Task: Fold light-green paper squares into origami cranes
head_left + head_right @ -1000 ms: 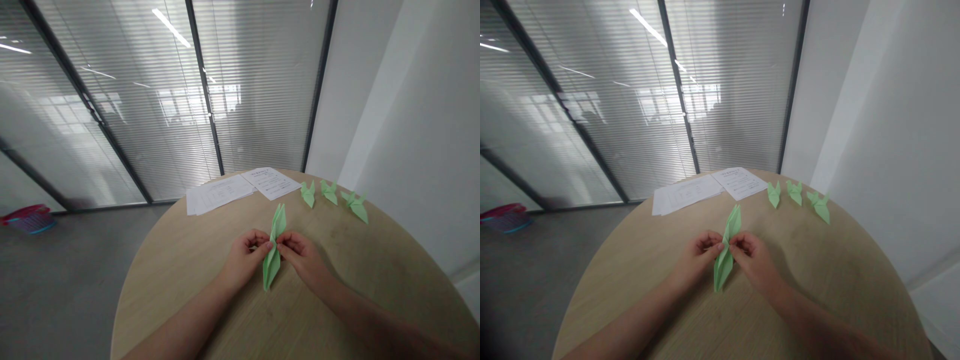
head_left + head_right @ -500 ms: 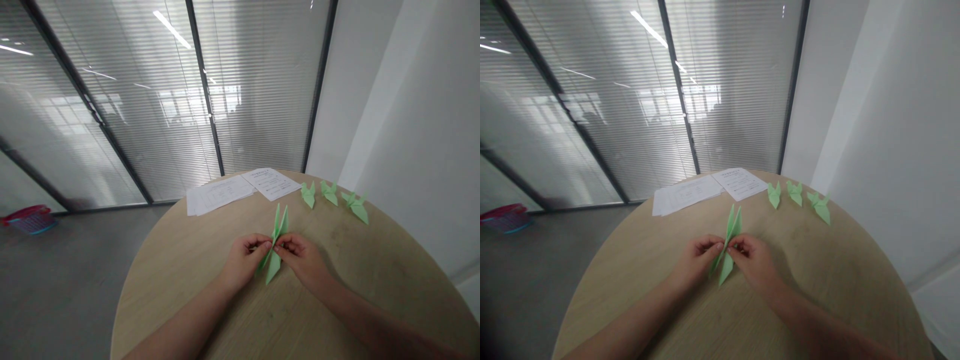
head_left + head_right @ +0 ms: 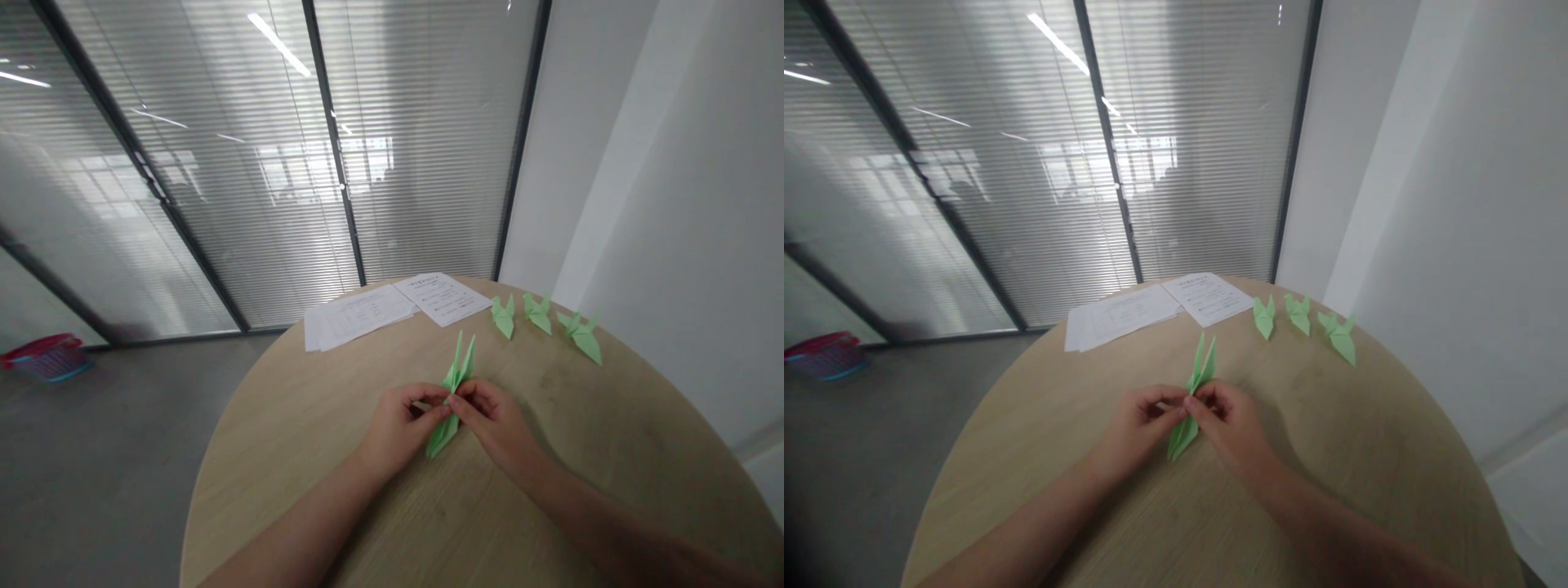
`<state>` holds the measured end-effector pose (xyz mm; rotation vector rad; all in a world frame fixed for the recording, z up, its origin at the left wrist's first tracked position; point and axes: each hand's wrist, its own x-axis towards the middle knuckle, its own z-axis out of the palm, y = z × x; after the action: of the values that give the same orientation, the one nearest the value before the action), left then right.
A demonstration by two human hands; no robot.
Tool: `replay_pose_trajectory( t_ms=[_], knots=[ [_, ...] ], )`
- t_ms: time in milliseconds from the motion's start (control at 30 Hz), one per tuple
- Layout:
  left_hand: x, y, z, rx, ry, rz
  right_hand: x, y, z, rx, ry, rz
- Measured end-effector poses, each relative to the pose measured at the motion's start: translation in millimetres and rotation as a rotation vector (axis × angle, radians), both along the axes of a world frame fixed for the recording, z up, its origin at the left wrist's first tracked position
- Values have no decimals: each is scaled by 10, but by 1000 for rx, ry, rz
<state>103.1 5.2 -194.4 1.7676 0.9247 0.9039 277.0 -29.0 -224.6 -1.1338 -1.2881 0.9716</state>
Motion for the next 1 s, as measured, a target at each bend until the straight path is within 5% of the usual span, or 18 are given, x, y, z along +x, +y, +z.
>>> replay_pose_trajectory(
  t_ms=[233,767,1000],
  knots=[
    [-31,-14,2,104,103,-49,22,27,-32,-16,39,13],
    [-29,-51,104,337,135,152,-32,-33,49,21,95,8],
    [-25,-64,76,282,0,24,-62,-16,93,5,179,2]
  ],
)
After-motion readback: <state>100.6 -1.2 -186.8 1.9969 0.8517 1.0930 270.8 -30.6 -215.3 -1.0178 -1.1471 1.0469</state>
